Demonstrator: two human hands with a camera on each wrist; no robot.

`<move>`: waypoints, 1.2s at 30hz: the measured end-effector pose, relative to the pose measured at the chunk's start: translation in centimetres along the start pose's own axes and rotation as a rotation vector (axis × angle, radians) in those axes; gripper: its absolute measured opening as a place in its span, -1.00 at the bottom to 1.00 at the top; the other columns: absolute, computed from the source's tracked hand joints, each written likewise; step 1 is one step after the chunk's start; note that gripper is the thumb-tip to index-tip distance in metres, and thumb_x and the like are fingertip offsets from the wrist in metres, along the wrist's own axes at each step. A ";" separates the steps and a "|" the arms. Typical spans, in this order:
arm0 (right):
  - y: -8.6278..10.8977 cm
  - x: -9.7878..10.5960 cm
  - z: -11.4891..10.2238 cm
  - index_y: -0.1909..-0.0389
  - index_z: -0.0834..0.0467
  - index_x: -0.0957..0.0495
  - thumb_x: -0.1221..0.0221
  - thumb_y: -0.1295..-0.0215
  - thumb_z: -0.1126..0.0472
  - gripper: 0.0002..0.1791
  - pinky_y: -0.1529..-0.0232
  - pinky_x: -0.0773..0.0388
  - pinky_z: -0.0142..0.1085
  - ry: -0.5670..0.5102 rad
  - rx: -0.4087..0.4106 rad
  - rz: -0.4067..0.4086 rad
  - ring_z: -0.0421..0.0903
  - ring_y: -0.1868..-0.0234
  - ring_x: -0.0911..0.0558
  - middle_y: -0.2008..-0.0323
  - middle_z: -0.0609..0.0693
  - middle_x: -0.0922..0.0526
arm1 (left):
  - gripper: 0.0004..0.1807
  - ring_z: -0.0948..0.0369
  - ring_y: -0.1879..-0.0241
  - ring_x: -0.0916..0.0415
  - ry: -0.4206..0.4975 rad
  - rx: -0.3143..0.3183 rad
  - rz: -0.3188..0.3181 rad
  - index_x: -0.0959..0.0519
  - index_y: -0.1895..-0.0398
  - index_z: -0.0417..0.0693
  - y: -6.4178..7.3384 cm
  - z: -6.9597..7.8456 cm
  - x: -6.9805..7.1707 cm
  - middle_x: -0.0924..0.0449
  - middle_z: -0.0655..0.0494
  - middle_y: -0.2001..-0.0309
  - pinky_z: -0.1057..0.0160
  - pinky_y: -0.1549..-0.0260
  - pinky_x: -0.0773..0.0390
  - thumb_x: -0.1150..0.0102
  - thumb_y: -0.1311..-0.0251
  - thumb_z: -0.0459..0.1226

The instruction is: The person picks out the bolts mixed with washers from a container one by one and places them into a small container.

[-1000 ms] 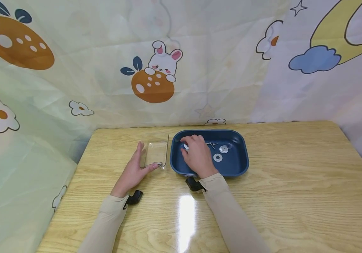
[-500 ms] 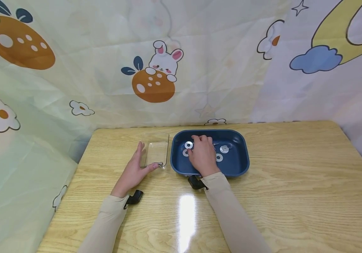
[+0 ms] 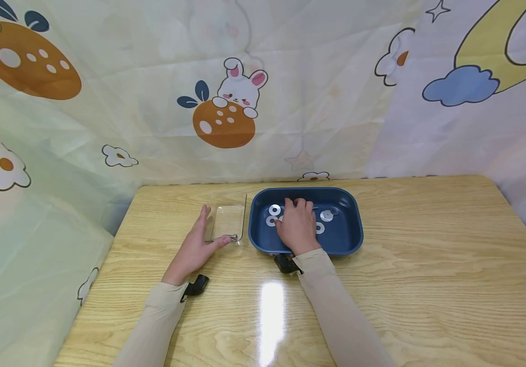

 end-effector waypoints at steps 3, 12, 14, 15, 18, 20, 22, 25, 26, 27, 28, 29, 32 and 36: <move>0.0 -0.3 0.1 -0.35 0.41 -0.37 -0.35 -0.28 0.13 -0.28 -0.13 -0.40 0.19 0.013 -0.014 -0.033 0.39 -0.21 -0.30 -0.23 0.46 -0.36 | 0.32 -0.03 -0.54 0.04 0.004 0.001 0.000 0.35 -0.64 0.05 0.0 0.1 0.0 0.20 0.14 -0.62 -0.19 -0.42 -0.06 -0.27 -0.09 0.35; 0.0 -0.6 0.7 -0.33 0.42 -0.38 -0.35 -0.28 0.11 -0.28 -0.11 -0.40 0.21 0.015 -0.027 -0.036 0.39 -0.18 -0.29 -0.23 0.48 -0.35 | 0.32 -0.04 -0.54 0.04 0.006 0.007 -0.003 0.35 -0.65 0.07 0.0 0.1 0.0 0.19 0.14 -0.62 -0.20 -0.42 -0.06 -0.25 -0.08 0.37; 0.0 -0.6 0.8 -0.34 0.43 -0.37 -0.35 -0.28 0.10 -0.27 -0.13 -0.39 0.21 0.025 -0.030 -0.041 0.39 -0.19 -0.29 -0.23 0.49 -0.35 | 0.33 -0.04 -0.54 0.06 0.006 0.006 -0.001 0.35 -0.65 0.07 0.0 0.1 0.0 0.19 0.14 -0.62 -0.20 -0.42 -0.06 -0.25 -0.08 0.38; 0.0 -0.6 0.8 -0.34 0.43 -0.37 -0.35 -0.28 0.10 -0.27 -0.13 -0.38 0.21 0.030 -0.035 -0.045 0.40 -0.19 -0.28 -0.23 0.49 -0.35 | 0.33 -0.04 -0.54 0.06 0.005 0.005 -0.001 0.35 -0.65 0.07 0.0 0.1 0.0 0.19 0.14 -0.62 -0.20 -0.42 -0.06 -0.25 -0.07 0.38; 0.0 -0.6 1.0 -0.33 0.44 -0.37 -0.33 -0.30 0.10 -0.28 -0.14 -0.38 0.21 0.047 -0.052 -0.056 0.40 -0.18 -0.29 -0.22 0.50 -0.35 | 0.32 -0.04 -0.54 0.06 0.002 0.004 0.000 0.35 -0.65 0.07 0.0 0.0 0.0 0.19 0.14 -0.62 -0.20 -0.42 -0.06 -0.24 -0.08 0.38; 0.0 -0.6 1.1 -0.30 0.45 -0.39 -0.31 -0.32 0.12 -0.33 -0.12 -0.39 0.20 0.061 -0.066 -0.064 0.40 -0.16 -0.30 -0.19 0.50 -0.37 | 0.32 -0.03 -0.54 0.06 0.002 0.007 -0.001 0.35 -0.65 0.07 0.1 0.0 0.0 0.20 0.15 -0.62 -0.20 -0.42 -0.06 -0.25 -0.09 0.37; 0.0 -0.6 1.2 -0.25 0.46 -0.43 -0.28 -0.34 0.18 -0.41 -0.10 -0.41 0.18 0.077 -0.074 -0.069 0.39 -0.14 -0.32 -0.16 0.48 -0.40 | 0.32 -0.03 -0.54 0.06 0.002 0.012 0.000 0.35 -0.65 0.08 0.1 -0.1 0.0 0.20 0.15 -0.62 -0.19 -0.42 -0.06 -0.25 -0.09 0.36; 0.0 -0.6 1.1 -0.17 0.46 -0.49 -0.19 -0.34 0.30 -0.56 -0.07 -0.43 0.17 0.101 -0.073 -0.076 0.37 -0.11 -0.36 -0.10 0.45 -0.45 | 0.32 -0.03 -0.54 0.06 0.000 0.018 0.002 0.35 -0.65 0.08 0.2 -0.2 0.0 0.20 0.15 -0.62 -0.18 -0.42 -0.06 -0.25 -0.08 0.37; 0.0 -0.6 1.1 -0.15 0.46 -0.51 -0.16 -0.34 0.33 -0.58 -0.06 -0.44 0.17 0.109 -0.068 -0.076 0.37 -0.10 -0.37 -0.09 0.44 -0.46 | 0.32 -0.03 -0.54 0.06 0.000 0.018 0.002 0.35 -0.65 0.08 0.2 -0.2 0.1 0.20 0.15 -0.62 -0.18 -0.43 -0.06 -0.25 -0.08 0.38; 0.1 -0.6 1.1 -0.15 0.46 -0.52 -0.14 -0.34 0.36 -0.60 -0.06 -0.44 0.18 0.115 -0.066 -0.079 0.36 -0.10 -0.38 -0.08 0.43 -0.47 | 0.33 -0.03 -0.54 0.06 0.001 0.018 0.002 0.35 -0.65 0.08 0.2 -0.2 0.1 0.20 0.15 -0.62 -0.18 -0.43 -0.06 -0.25 -0.08 0.38; 0.1 -0.6 1.1 -0.15 0.45 -0.53 -0.12 -0.33 0.39 -0.60 -0.05 -0.45 0.18 0.122 -0.064 -0.078 0.37 -0.09 -0.39 -0.07 0.43 -0.48 | 0.32 -0.03 -0.54 0.05 0.001 0.017 0.001 0.36 -0.64 0.09 0.2 -0.1 0.1 0.20 0.14 -0.62 -0.18 -0.42 -0.06 -0.24 -0.08 0.38; 0.1 -0.6 1.1 -0.15 0.44 -0.53 -0.11 -0.33 0.40 -0.61 -0.04 -0.46 0.19 0.129 -0.063 -0.078 0.37 -0.09 -0.40 -0.06 0.43 -0.48 | 0.32 -0.03 -0.54 0.05 0.001 0.018 0.000 0.36 -0.64 0.11 0.2 -0.1 0.1 0.20 0.14 -0.62 -0.18 -0.42 -0.06 -0.24 -0.08 0.38; 0.1 -0.5 1.2 -0.14 0.41 -0.55 -0.11 -0.35 0.41 -0.63 -0.01 -0.48 0.21 0.148 -0.071 -0.074 0.38 -0.08 -0.44 -0.02 0.42 -0.51 | 0.31 -0.04 -0.54 0.04 0.003 0.015 -0.002 0.37 -0.64 0.13 0.2 0.0 0.1 0.20 0.13 -0.62 -0.19 -0.42 -0.07 -0.25 -0.09 0.36; 0.0 -0.4 1.5 -0.10 0.37 -0.56 -0.09 -0.38 0.42 -0.69 -0.01 -0.49 0.20 0.153 -0.100 -0.081 0.36 -0.06 -0.47 0.02 0.39 -0.55 | 0.30 -0.04 -0.54 0.05 0.003 0.012 -0.001 0.36 -0.64 0.11 0.1 0.0 0.1 0.20 0.14 -0.62 -0.20 -0.42 -0.07 -0.28 -0.11 0.33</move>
Point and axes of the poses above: each hand's wrist, its own y-axis away from the middle knuckle, its own x-axis out of the back of the hand, z = x × y, the point moved 10 cm from there along -y, towards the middle knuckle
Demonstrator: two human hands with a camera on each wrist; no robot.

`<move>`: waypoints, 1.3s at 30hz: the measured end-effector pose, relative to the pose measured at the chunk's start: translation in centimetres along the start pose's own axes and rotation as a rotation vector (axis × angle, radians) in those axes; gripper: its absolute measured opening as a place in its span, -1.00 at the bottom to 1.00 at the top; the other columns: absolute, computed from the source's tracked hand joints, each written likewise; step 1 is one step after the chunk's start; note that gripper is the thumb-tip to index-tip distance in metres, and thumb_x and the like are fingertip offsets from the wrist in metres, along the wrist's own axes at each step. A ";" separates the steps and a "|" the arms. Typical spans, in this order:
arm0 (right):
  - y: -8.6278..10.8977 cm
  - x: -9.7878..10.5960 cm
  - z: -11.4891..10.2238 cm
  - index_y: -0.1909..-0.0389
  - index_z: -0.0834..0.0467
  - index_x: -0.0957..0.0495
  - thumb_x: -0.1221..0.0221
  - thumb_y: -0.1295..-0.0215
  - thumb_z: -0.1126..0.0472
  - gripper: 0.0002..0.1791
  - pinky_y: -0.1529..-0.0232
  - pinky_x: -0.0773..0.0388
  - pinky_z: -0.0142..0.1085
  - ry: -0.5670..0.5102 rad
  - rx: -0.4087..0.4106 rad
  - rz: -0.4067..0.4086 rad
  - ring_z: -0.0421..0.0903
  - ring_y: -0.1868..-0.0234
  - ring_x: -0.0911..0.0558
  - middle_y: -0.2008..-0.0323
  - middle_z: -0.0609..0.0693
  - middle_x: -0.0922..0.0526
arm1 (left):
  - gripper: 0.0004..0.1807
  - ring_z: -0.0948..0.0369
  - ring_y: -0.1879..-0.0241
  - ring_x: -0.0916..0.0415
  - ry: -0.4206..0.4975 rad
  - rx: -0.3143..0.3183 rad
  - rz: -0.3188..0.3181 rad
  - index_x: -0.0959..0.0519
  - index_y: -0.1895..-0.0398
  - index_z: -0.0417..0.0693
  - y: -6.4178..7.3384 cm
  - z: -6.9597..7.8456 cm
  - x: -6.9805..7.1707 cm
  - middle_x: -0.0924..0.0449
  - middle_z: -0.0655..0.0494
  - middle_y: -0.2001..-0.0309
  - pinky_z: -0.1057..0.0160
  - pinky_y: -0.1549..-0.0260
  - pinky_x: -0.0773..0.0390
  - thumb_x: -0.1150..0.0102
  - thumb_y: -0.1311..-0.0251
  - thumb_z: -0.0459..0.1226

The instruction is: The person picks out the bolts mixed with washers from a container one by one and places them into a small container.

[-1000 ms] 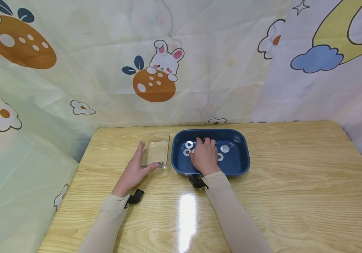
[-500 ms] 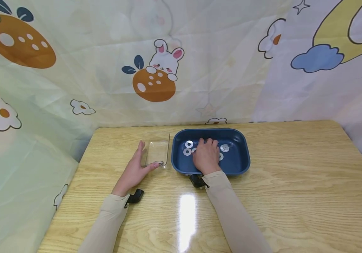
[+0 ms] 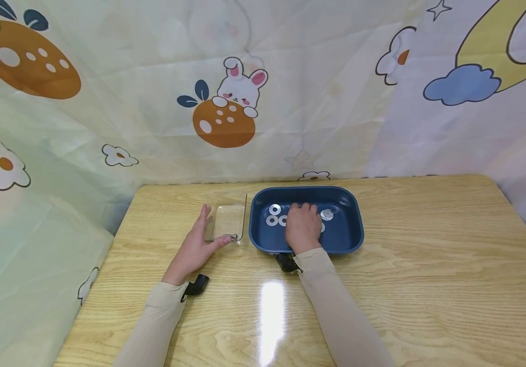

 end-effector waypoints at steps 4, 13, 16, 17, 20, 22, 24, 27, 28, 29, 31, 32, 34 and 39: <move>0.0 0.1 0.1 -0.05 0.30 -0.61 -0.07 -0.39 0.42 -0.73 0.01 -0.51 0.18 -0.019 -0.009 0.007 0.33 -0.03 -0.51 0.05 0.35 -0.60 | 0.31 -0.04 -0.54 0.05 0.001 -0.002 0.001 0.34 -0.65 0.07 0.0 0.0 0.0 0.20 0.15 -0.62 -0.20 -0.42 -0.08 -0.28 -0.10 0.34; 0.1 0.0 0.4 0.08 0.30 -0.61 -0.03 -0.40 0.47 -0.79 0.05 -0.56 0.20 -0.117 -0.039 0.002 0.33 -0.05 -0.51 0.07 0.35 -0.61 | 0.32 -0.05 -0.53 0.03 0.002 0.008 -0.005 0.34 -0.65 0.08 0.0 0.1 0.0 0.20 0.13 -0.62 -0.19 -0.41 -0.09 -0.28 -0.09 0.35; 0.0 0.0 0.4 0.16 0.33 -0.60 -0.03 -0.38 0.50 -0.82 0.04 -0.56 0.17 -0.122 -0.028 0.006 0.35 -0.02 -0.53 0.13 0.36 -0.63 | 0.32 -0.04 -0.53 0.02 0.005 0.012 -0.007 0.34 -0.65 0.08 0.0 0.0 0.0 0.20 0.14 -0.62 -0.19 -0.41 -0.09 -0.27 -0.08 0.35; 0.0 0.1 0.3 0.17 0.33 -0.60 -0.03 -0.38 0.50 -0.82 0.03 -0.56 0.16 -0.121 -0.023 0.010 0.36 0.00 -0.54 0.15 0.36 -0.63 | 0.32 -0.03 -0.53 0.02 0.005 0.013 -0.008 0.35 -0.65 0.09 0.0 0.0 0.0 0.21 0.15 -0.62 -0.19 -0.41 -0.09 -0.27 -0.08 0.36; 0.0 0.2 0.4 0.19 0.32 -0.60 -0.04 -0.37 0.50 -0.83 0.07 -0.57 0.17 -0.126 -0.032 0.013 0.35 0.02 -0.55 0.17 0.36 -0.64 | 0.32 -0.02 -0.54 0.04 0.010 0.010 -0.008 0.35 -0.65 0.09 0.0 0.0 0.0 0.22 0.16 -0.62 -0.18 -0.42 -0.08 -0.27 -0.08 0.36; 0.0 0.2 0.6 0.20 0.30 -0.61 -0.05 -0.37 0.48 -0.83 0.10 -0.58 0.18 -0.120 -0.040 0.008 0.33 0.03 -0.56 0.16 0.34 -0.65 | 0.32 -0.02 -0.54 0.05 0.012 0.008 -0.008 0.35 -0.65 0.08 0.0 0.1 0.0 0.22 0.18 -0.62 -0.18 -0.42 -0.08 -0.27 -0.09 0.35; 0.0 0.2 0.6 0.22 0.27 -0.62 -0.06 -0.37 0.47 -0.84 0.14 -0.58 0.19 -0.106 -0.045 0.004 0.31 0.05 -0.57 0.17 0.33 -0.65 | 0.32 -0.01 -0.54 0.05 0.014 0.005 -0.007 0.35 -0.65 0.08 0.0 0.1 0.0 0.23 0.18 -0.62 -0.18 -0.42 -0.07 -0.28 -0.09 0.35; 0.0 0.3 0.6 0.23 0.26 -0.63 -0.07 -0.38 0.45 -0.84 0.13 -0.57 0.18 -0.080 -0.033 0.004 0.31 0.08 -0.58 0.18 0.32 -0.66 | 0.32 -0.01 -0.54 0.05 0.013 0.004 -0.006 0.34 -0.65 0.09 0.0 0.1 0.0 0.23 0.18 -0.62 -0.18 -0.42 -0.07 -0.27 -0.09 0.35; 0.0 0.3 0.5 0.23 0.25 -0.64 -0.08 -0.38 0.44 -0.84 0.13 -0.57 0.17 -0.074 -0.030 0.005 0.31 0.09 -0.58 0.19 0.32 -0.67 | 0.32 -0.01 -0.54 0.05 0.013 0.004 -0.006 0.34 -0.65 0.09 0.0 0.1 0.0 0.22 0.18 -0.62 -0.18 -0.42 -0.07 -0.27 -0.08 0.35; 0.0 0.3 0.5 0.23 0.25 -0.64 -0.08 -0.38 0.44 -0.85 0.13 -0.57 0.18 -0.072 -0.029 0.003 0.31 0.10 -0.58 0.19 0.32 -0.67 | 0.32 -0.01 -0.54 0.05 0.013 0.005 -0.006 0.35 -0.65 0.09 0.0 0.1 0.0 0.22 0.18 -0.62 -0.18 -0.42 -0.07 -0.27 -0.08 0.35; 0.0 0.2 0.5 0.21 0.26 -0.63 -0.11 -0.36 0.43 -0.87 0.13 -0.57 0.18 -0.073 -0.027 -0.006 0.31 0.09 -0.58 0.20 0.32 -0.67 | 0.32 -0.01 -0.54 0.05 0.013 0.007 -0.005 0.34 -0.65 0.10 0.0 0.0 0.0 0.22 0.17 -0.62 -0.18 -0.42 -0.07 -0.27 -0.08 0.35; 0.0 0.1 0.4 0.20 0.27 -0.62 -0.12 -0.34 0.42 -0.87 0.12 -0.57 0.18 -0.076 -0.028 -0.014 0.32 0.09 -0.57 0.20 0.32 -0.66 | 0.32 -0.01 -0.54 0.05 0.014 0.008 -0.004 0.34 -0.65 0.10 0.0 0.0 0.0 0.21 0.17 -0.62 -0.18 -0.42 -0.07 -0.27 -0.08 0.35; 0.0 0.0 0.5 0.18 0.27 -0.61 -0.13 -0.32 0.41 -0.87 0.11 -0.56 0.17 -0.083 -0.034 -0.031 0.31 0.08 -0.57 0.19 0.32 -0.66 | 0.31 -0.02 -0.54 0.04 0.014 0.007 -0.002 0.34 -0.65 0.09 0.0 0.0 0.0 0.21 0.16 -0.62 -0.18 -0.42 -0.07 -0.27 -0.09 0.35; -0.1 -0.1 0.5 0.08 0.27 -0.62 -0.09 -0.33 0.37 -0.79 0.06 -0.54 0.15 -0.109 -0.051 -0.057 0.30 0.03 -0.55 0.14 0.31 -0.65 | 0.32 -0.01 -0.54 0.05 0.010 -0.002 -0.001 0.33 -0.65 0.07 0.0 0.1 0.0 0.21 0.15 -0.62 -0.17 -0.42 -0.07 -0.27 -0.09 0.35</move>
Point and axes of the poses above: each hand's wrist, its own y-axis away from the middle knuckle, its own x-axis out of the back of the hand, z = x × y, the point moved 10 cm from there along -y, towards the middle knuckle
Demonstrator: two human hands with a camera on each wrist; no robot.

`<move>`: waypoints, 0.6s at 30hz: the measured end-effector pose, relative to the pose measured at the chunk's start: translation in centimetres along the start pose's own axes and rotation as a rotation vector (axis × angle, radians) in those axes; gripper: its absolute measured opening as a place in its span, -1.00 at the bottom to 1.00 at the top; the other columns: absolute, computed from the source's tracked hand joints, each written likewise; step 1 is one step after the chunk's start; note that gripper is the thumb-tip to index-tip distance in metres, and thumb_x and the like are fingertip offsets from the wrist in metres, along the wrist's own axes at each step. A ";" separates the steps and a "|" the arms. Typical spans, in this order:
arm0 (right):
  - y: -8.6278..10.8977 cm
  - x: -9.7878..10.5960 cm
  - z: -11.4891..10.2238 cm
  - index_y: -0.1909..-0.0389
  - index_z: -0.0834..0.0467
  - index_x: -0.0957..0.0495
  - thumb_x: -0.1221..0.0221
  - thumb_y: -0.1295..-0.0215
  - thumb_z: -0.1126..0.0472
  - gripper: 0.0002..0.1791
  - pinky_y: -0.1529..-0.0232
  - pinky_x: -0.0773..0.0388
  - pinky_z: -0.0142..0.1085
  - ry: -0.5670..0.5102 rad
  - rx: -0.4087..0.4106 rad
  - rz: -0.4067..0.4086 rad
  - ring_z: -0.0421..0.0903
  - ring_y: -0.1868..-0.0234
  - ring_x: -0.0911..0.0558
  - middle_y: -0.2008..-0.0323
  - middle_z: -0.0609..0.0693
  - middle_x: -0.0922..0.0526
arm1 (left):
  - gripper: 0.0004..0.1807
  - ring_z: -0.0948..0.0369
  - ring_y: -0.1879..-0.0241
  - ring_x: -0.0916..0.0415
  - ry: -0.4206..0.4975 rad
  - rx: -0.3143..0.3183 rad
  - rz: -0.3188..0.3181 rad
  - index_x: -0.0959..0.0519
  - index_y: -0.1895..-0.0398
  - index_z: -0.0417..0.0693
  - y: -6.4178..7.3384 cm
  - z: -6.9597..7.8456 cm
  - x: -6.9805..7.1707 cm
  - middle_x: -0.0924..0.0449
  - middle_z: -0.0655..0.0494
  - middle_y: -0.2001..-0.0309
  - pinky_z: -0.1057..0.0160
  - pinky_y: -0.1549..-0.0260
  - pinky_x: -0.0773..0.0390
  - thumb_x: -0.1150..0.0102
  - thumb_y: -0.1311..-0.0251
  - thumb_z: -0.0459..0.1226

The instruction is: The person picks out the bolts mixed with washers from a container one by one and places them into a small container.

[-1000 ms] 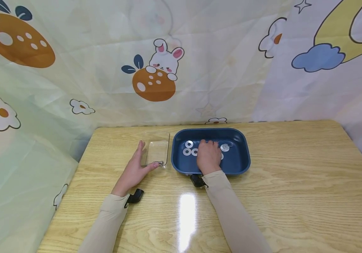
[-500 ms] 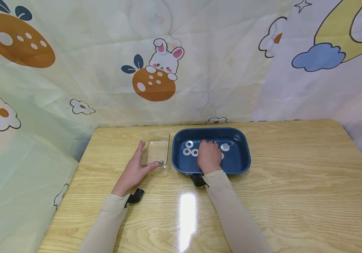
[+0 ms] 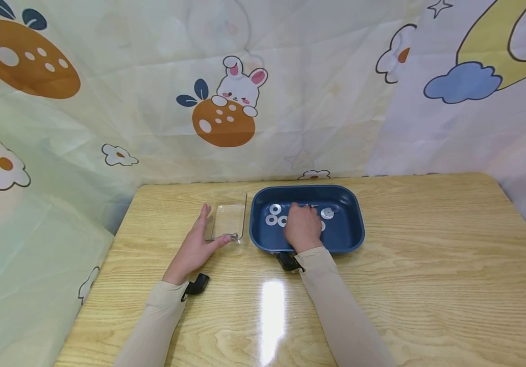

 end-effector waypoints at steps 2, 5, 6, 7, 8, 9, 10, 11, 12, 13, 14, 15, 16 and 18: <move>0.0 0.0 0.0 0.04 0.27 -0.63 -0.07 -0.34 0.36 -0.75 0.04 -0.54 0.16 -0.008 -0.002 -0.004 0.30 0.02 -0.55 0.12 0.31 -0.65 | 0.32 -0.01 -0.54 0.06 -0.001 0.000 0.000 0.33 -0.65 0.06 0.0 0.0 0.0 0.21 0.15 -0.62 -0.16 -0.43 -0.07 -0.27 -0.09 0.35; 0.0 0.0 0.0 0.03 0.27 -0.62 -0.09 -0.33 0.35 -0.74 0.04 -0.54 0.17 -0.020 0.000 -0.004 0.31 0.00 -0.54 0.11 0.31 -0.65 | 0.32 -0.01 -0.55 0.09 0.000 0.000 0.000 0.33 -0.65 0.07 -0.1 0.0 0.0 0.21 0.16 -0.62 -0.16 -0.43 -0.06 -0.27 -0.09 0.35; 0.0 0.1 -0.1 0.03 0.28 -0.61 -0.09 -0.33 0.35 -0.75 0.03 -0.54 0.17 -0.026 0.003 0.000 0.31 0.00 -0.54 0.12 0.31 -0.65 | 0.32 -0.02 -0.55 0.09 -0.001 0.000 0.000 0.33 -0.65 0.07 0.0 0.0 0.0 0.22 0.16 -0.62 -0.17 -0.43 -0.06 -0.27 -0.09 0.35; 0.0 0.1 -0.2 0.05 0.29 -0.60 -0.10 -0.32 0.35 -0.76 0.01 -0.52 0.16 -0.029 0.014 0.008 0.31 0.01 -0.54 0.13 0.31 -0.65 | 0.32 -0.02 -0.55 0.09 -0.002 0.000 -0.001 0.33 -0.65 0.07 0.0 0.0 0.0 0.22 0.16 -0.62 -0.17 -0.43 -0.06 -0.27 -0.09 0.35; 0.0 0.2 -0.3 0.06 0.30 -0.60 -0.11 -0.32 0.36 -0.77 -0.01 -0.51 0.14 -0.035 0.025 0.017 0.31 0.03 -0.54 0.16 0.31 -0.66 | 0.32 -0.02 -0.55 0.09 -0.002 0.001 -0.002 0.34 -0.65 0.07 0.0 0.0 0.0 0.22 0.16 -0.62 -0.17 -0.43 -0.07 -0.27 -0.09 0.35; 0.0 0.2 -0.5 0.08 0.32 -0.60 -0.12 -0.31 0.36 -0.79 -0.05 -0.49 0.13 -0.038 0.041 0.027 0.30 0.05 -0.55 0.18 0.30 -0.67 | 0.32 -0.03 -0.55 0.08 -0.003 0.001 -0.002 0.34 -0.65 0.07 0.0 0.0 0.0 0.22 0.16 -0.62 -0.17 -0.42 -0.07 -0.27 -0.09 0.36; 0.0 0.3 -0.6 0.10 0.32 -0.60 -0.13 -0.31 0.37 -0.80 -0.08 -0.47 0.11 -0.043 0.054 0.037 0.30 0.07 -0.55 0.21 0.29 -0.67 | 0.32 -0.03 -0.55 0.08 -0.004 0.002 -0.002 0.34 -0.65 0.07 0.0 0.0 0.0 0.22 0.16 -0.62 -0.17 -0.42 -0.07 -0.26 -0.09 0.36; 0.0 0.4 -0.8 0.11 0.34 -0.60 -0.14 -0.30 0.37 -0.81 -0.12 -0.44 0.09 -0.047 0.069 0.048 0.29 0.09 -0.56 0.23 0.29 -0.68 | 0.32 -0.03 -0.54 0.07 -0.006 0.003 -0.002 0.34 -0.65 0.08 0.0 -0.1 0.0 0.22 0.15 -0.62 -0.18 -0.42 -0.08 -0.26 -0.09 0.36; 0.0 0.5 -0.9 0.13 0.34 -0.59 -0.14 -0.29 0.38 -0.82 -0.15 -0.41 0.08 -0.049 0.083 0.059 0.27 0.11 -0.57 0.26 0.28 -0.68 | 0.32 -0.04 -0.54 0.06 -0.006 0.003 -0.002 0.34 -0.65 0.07 0.0 -0.1 0.0 0.22 0.15 -0.62 -0.18 -0.42 -0.08 -0.26 -0.09 0.36; 0.0 0.6 -1.1 0.14 0.35 -0.60 -0.15 -0.28 0.38 -0.82 -0.18 -0.40 0.07 -0.051 0.095 0.068 0.27 0.12 -0.57 0.28 0.27 -0.69 | 0.32 -0.04 -0.54 0.06 -0.005 0.003 -0.002 0.34 -0.65 0.08 0.0 -0.1 0.0 0.22 0.15 -0.62 -0.18 -0.42 -0.08 -0.27 -0.09 0.35; 0.1 0.7 -1.2 0.14 0.35 -0.60 -0.16 -0.28 0.38 -0.83 -0.18 -0.39 0.07 -0.056 0.101 0.076 0.25 0.13 -0.58 0.28 0.26 -0.69 | 0.32 -0.04 -0.54 0.06 -0.004 0.002 -0.002 0.34 -0.65 0.08 0.0 0.0 0.0 0.22 0.15 -0.62 -0.18 -0.42 -0.08 -0.27 -0.09 0.35; 0.1 0.8 -1.2 0.14 0.35 -0.60 -0.16 -0.28 0.38 -0.83 -0.19 -0.39 0.07 -0.062 0.106 0.081 0.25 0.14 -0.58 0.28 0.25 -0.69 | 0.31 -0.04 -0.54 0.07 -0.002 0.001 -0.001 0.34 -0.65 0.08 0.0 0.0 0.0 0.21 0.15 -0.62 -0.18 -0.42 -0.07 -0.27 -0.09 0.35; 0.1 0.8 -1.2 0.15 0.35 -0.60 -0.16 -0.28 0.38 -0.83 -0.17 -0.41 0.07 -0.070 0.108 0.085 0.25 0.14 -0.58 0.28 0.25 -0.69 | 0.31 -0.03 -0.55 0.08 -0.001 0.001 0.000 0.34 -0.65 0.09 0.0 0.0 0.0 0.21 0.15 -0.62 -0.18 -0.42 -0.07 -0.27 -0.09 0.35; 0.2 0.9 -1.3 0.15 0.34 -0.61 -0.16 -0.27 0.38 -0.82 -0.12 -0.45 0.08 -0.078 0.112 0.089 0.26 0.14 -0.59 0.28 0.25 -0.69 | 0.31 -0.02 -0.55 0.08 0.001 0.000 0.000 0.35 -0.65 0.12 0.0 0.0 0.0 0.22 0.15 -0.62 -0.17 -0.42 -0.07 -0.27 -0.09 0.35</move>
Point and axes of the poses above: each hand's wrist, its own y-axis away from the middle knuckle, its own x-axis out of the back of the hand, z = x × y, the point moved 10 cm from there along -y, towards the middle knuckle
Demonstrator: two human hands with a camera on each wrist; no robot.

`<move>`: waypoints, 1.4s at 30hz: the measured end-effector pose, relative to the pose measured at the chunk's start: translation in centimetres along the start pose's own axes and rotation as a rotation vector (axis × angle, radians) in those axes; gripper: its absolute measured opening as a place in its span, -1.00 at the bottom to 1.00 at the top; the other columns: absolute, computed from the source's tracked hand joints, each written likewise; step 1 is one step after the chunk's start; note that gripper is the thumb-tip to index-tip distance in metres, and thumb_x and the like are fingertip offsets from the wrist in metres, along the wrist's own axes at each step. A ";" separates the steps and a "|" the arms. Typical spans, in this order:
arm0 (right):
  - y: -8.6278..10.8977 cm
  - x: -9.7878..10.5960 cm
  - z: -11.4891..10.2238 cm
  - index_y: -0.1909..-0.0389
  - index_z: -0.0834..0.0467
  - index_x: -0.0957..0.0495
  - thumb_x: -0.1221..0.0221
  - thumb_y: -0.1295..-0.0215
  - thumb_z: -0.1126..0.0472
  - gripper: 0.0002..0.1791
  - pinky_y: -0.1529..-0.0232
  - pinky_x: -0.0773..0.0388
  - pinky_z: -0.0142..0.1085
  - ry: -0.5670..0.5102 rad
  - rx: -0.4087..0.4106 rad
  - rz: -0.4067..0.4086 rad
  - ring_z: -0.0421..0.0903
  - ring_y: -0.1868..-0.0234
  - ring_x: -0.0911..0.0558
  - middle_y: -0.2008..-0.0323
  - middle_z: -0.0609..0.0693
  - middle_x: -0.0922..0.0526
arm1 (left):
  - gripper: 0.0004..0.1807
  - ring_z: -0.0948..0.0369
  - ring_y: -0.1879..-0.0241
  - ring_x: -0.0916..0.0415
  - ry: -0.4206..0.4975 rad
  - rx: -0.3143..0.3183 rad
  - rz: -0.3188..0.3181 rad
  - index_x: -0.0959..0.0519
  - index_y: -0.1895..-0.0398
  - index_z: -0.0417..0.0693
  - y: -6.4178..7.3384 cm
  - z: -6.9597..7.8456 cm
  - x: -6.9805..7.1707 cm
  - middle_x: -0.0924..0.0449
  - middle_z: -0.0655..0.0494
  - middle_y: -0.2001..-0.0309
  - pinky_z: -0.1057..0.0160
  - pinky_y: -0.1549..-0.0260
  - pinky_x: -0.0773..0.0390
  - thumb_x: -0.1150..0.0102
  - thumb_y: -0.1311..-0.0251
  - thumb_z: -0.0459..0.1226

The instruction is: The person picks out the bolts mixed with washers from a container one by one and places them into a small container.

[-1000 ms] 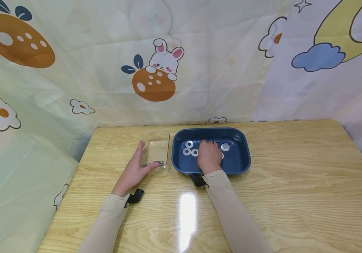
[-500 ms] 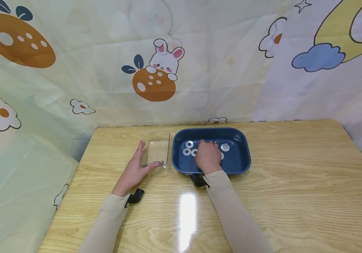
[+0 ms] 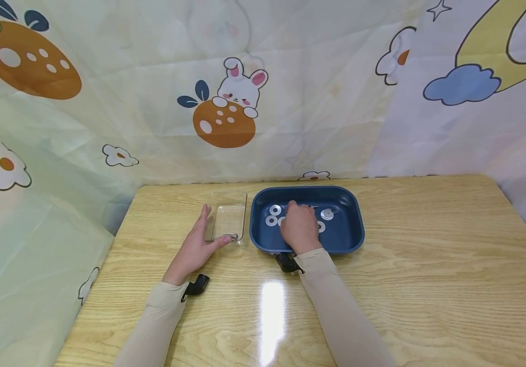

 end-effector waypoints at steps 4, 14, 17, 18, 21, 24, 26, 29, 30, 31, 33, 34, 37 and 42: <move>0.1 0.1 -0.2 0.13 0.35 -0.62 -0.18 -0.27 0.37 -0.81 0.01 -0.52 0.08 -0.007 0.011 -0.001 0.28 0.17 -0.60 0.29 0.26 -0.68 | 0.31 -0.02 -0.54 0.05 -0.002 0.000 0.001 0.35 -0.65 0.12 -0.1 0.0 0.0 0.20 0.15 -0.62 -0.17 -0.42 -0.08 -0.27 -0.09 0.35; 0.1 0.8 -0.8 0.13 0.33 -0.63 -0.18 -0.26 0.36 -0.80 0.13 -0.56 0.04 -0.030 0.044 0.030 0.19 0.25 -0.62 0.33 0.22 -0.67 | 0.31 -0.03 -0.54 0.03 0.001 -0.011 0.004 0.33 -0.65 0.06 -0.4 0.1 -0.1 0.20 0.14 -0.62 -0.18 -0.42 -0.08 -0.28 -0.10 0.33; 0.2 0.9 -0.9 0.13 0.32 -0.62 -0.17 -0.26 0.37 -0.80 0.16 -0.57 0.02 -0.042 0.047 0.040 0.17 0.28 -0.61 0.33 0.21 -0.66 | 0.31 -0.02 -0.54 0.03 0.002 -0.015 0.004 0.34 -0.65 0.06 -0.5 0.2 -0.1 0.21 0.14 -0.62 -0.18 -0.42 -0.08 -0.27 -0.10 0.34; 0.2 1.0 -1.0 0.13 0.32 -0.62 -0.17 -0.26 0.37 -0.80 0.17 -0.56 0.02 -0.047 0.047 0.044 0.16 0.28 -0.61 0.34 0.20 -0.65 | 0.31 -0.02 -0.53 0.02 0.004 -0.016 0.004 0.34 -0.65 0.06 -0.5 0.2 -0.1 0.21 0.15 -0.62 -0.19 -0.41 -0.09 -0.27 -0.10 0.34; 0.3 1.2 -1.3 0.14 0.31 -0.62 -0.17 -0.27 0.37 -0.82 0.19 -0.55 0.00 -0.058 0.064 0.064 0.13 0.31 -0.59 0.38 0.17 -0.63 | 0.31 -0.02 -0.53 0.01 0.003 -0.014 0.006 0.33 -0.65 0.07 -0.6 0.3 -0.1 0.20 0.16 -0.62 -0.19 -0.41 -0.09 -0.27 -0.09 0.35; 0.4 1.4 -1.8 0.14 0.29 -0.63 -0.16 -0.29 0.37 -0.83 0.22 -0.54 -0.01 -0.069 0.084 0.083 0.13 0.33 -0.58 0.42 0.13 -0.61 | 0.31 -0.04 -0.54 0.03 0.000 -0.014 0.004 0.34 -0.65 0.06 -0.6 0.2 -0.1 0.21 0.16 -0.62 -0.19 -0.41 -0.09 -0.27 -0.10 0.35; 0.6 1.5 -2.1 0.14 0.28 -0.63 -0.16 -0.29 0.37 -0.83 0.25 -0.53 -0.02 -0.075 0.098 0.096 0.13 0.33 -0.57 0.43 0.11 -0.61 | 0.32 -0.04 -0.54 0.05 -0.004 -0.010 0.004 0.34 -0.65 0.07 -0.5 0.2 -0.1 0.22 0.16 -0.62 -0.18 -0.42 -0.08 -0.26 -0.09 0.35; 0.7 1.6 -2.4 0.14 0.27 -0.64 -0.16 -0.30 0.37 -0.83 0.27 -0.52 -0.02 -0.088 0.112 0.120 0.13 0.32 -0.56 0.43 0.09 -0.61 | 0.32 -0.04 -0.54 0.07 -0.004 -0.006 0.002 0.34 -0.65 0.07 -0.5 0.1 -0.2 0.23 0.17 -0.62 -0.18 -0.42 -0.07 -0.27 -0.09 0.36; 0.8 1.7 -2.5 0.15 0.26 -0.64 -0.16 -0.30 0.37 -0.83 0.28 -0.52 -0.02 -0.092 0.118 0.130 0.14 0.31 -0.56 0.43 0.09 -0.60 | 0.32 -0.03 -0.54 0.07 -0.005 -0.004 0.002 0.34 -0.65 0.08 -0.5 0.0 -0.2 0.23 0.19 -0.62 -0.17 -0.42 -0.07 -0.26 -0.08 0.36; 0.8 1.7 -2.6 0.15 0.26 -0.64 -0.16 -0.30 0.36 -0.84 0.28 -0.51 -0.03 -0.096 0.126 0.141 0.14 0.31 -0.56 0.43 0.08 -0.60 | 0.33 -0.03 -0.55 0.08 -0.006 -0.004 0.001 0.34 -0.65 0.08 -0.5 0.0 -0.2 0.24 0.19 -0.62 -0.17 -0.43 -0.06 -0.27 -0.08 0.36; 0.9 1.9 -2.9 0.16 0.25 -0.64 -0.17 -0.30 0.36 -0.85 0.27 -0.51 -0.03 -0.109 0.143 0.160 0.13 0.30 -0.56 0.42 0.07 -0.60 | 0.32 -0.03 -0.54 0.08 -0.006 -0.003 -0.001 0.35 -0.65 0.09 -0.4 -0.1 -0.2 0.24 0.19 -0.62 -0.17 -0.42 -0.06 -0.27 -0.08 0.36; 1.0 1.9 -3.1 0.17 0.25 -0.65 -0.18 -0.30 0.36 -0.86 0.27 -0.51 -0.04 -0.116 0.154 0.171 0.13 0.30 -0.56 0.42 0.07 -0.60 | 0.32 -0.02 -0.55 0.08 -0.005 -0.001 -0.001 0.35 -0.65 0.10 -0.4 -0.1 -0.2 0.24 0.19 -0.62 -0.17 -0.43 -0.06 -0.28 -0.08 0.35; 1.2 1.9 -3.6 0.17 0.25 -0.65 -0.20 -0.31 0.36 -0.87 0.25 -0.50 -0.06 -0.133 0.186 0.197 0.11 0.29 -0.54 0.40 0.06 -0.60 | 0.32 -0.01 -0.55 0.09 -0.005 0.005 0.000 0.35 -0.65 0.10 -0.2 -0.2 -0.2 0.23 0.19 -0.62 -0.16 -0.43 -0.06 -0.30 -0.09 0.33; 1.6 1.9 -4.5 0.16 0.24 -0.65 -0.22 -0.31 0.36 -0.87 0.29 -0.51 -0.08 -0.159 0.210 0.240 0.08 0.28 -0.53 0.37 0.06 -0.61 | 0.31 -0.01 -0.55 0.11 -0.012 0.009 0.000 0.35 -0.65 0.09 -0.1 -0.3 -0.2 0.23 0.19 -0.62 -0.15 -0.44 -0.04 -0.30 -0.10 0.31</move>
Point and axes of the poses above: each hand's wrist, its own y-axis away from the middle knuckle, its own x-axis out of the back of the hand, z = x × y, the point moved 10 cm from there along -y, towards the middle knuckle
